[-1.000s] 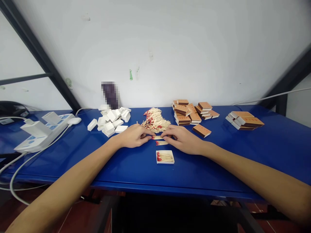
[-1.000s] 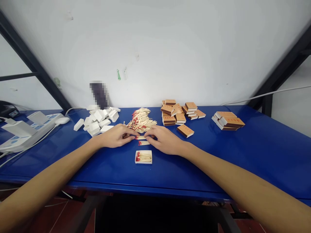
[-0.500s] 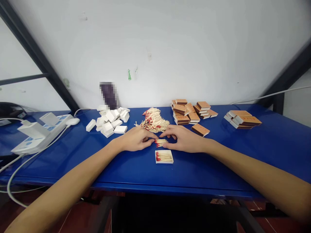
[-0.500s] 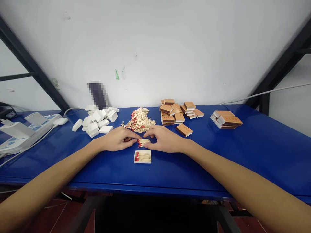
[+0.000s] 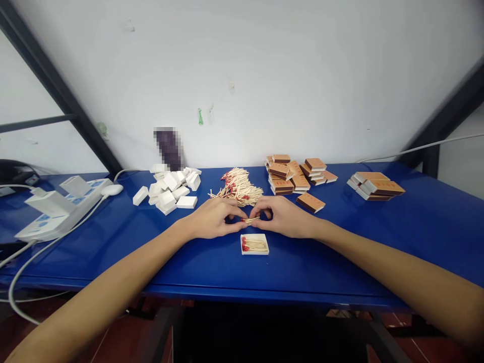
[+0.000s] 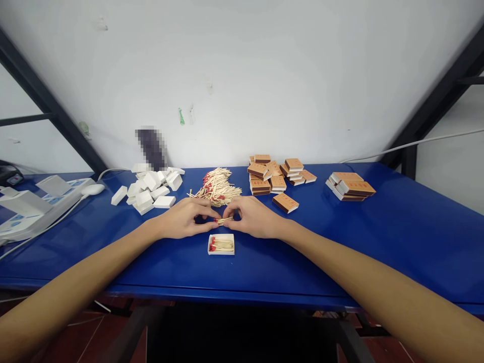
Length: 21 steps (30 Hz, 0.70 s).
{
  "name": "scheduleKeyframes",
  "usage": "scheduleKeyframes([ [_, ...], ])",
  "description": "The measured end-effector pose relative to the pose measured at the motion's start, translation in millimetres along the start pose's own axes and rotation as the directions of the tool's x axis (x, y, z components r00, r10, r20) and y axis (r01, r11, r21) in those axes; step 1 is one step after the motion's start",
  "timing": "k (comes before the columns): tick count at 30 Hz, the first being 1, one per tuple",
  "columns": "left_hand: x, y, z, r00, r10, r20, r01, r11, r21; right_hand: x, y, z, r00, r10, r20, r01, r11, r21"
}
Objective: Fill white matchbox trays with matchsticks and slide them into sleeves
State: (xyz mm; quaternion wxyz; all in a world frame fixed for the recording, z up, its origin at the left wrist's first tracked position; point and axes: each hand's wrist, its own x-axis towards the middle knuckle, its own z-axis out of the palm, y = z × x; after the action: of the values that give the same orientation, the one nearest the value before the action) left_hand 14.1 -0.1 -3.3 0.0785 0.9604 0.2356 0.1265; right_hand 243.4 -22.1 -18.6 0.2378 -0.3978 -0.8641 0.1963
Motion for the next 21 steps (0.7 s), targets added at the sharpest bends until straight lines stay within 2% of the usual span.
scheduleKeyframes([
  [5, 1.0, 3.5, 3.0, 0.999, -0.004, -0.048, 0.005, 1.000, 0.022, -0.4, 1.6, 4.1, 0.999, -0.010, -0.039, 0.010, 1.000, -0.001],
  [12, 2.9, 6.1, 3.2, 0.999, 0.004, -0.053, -0.003, 1.000, 0.020, -0.3, -0.7, 8.0, 0.995, -0.043, -0.089, 0.041, 0.999, -0.025],
  [21, 6.0, 10.0, 3.3, 0.996, -0.021, -0.087, 0.009, 0.991, -0.133, -1.4, -2.1, 9.1, 0.984, -0.147, -0.104, 0.136, 0.985, -0.109],
])
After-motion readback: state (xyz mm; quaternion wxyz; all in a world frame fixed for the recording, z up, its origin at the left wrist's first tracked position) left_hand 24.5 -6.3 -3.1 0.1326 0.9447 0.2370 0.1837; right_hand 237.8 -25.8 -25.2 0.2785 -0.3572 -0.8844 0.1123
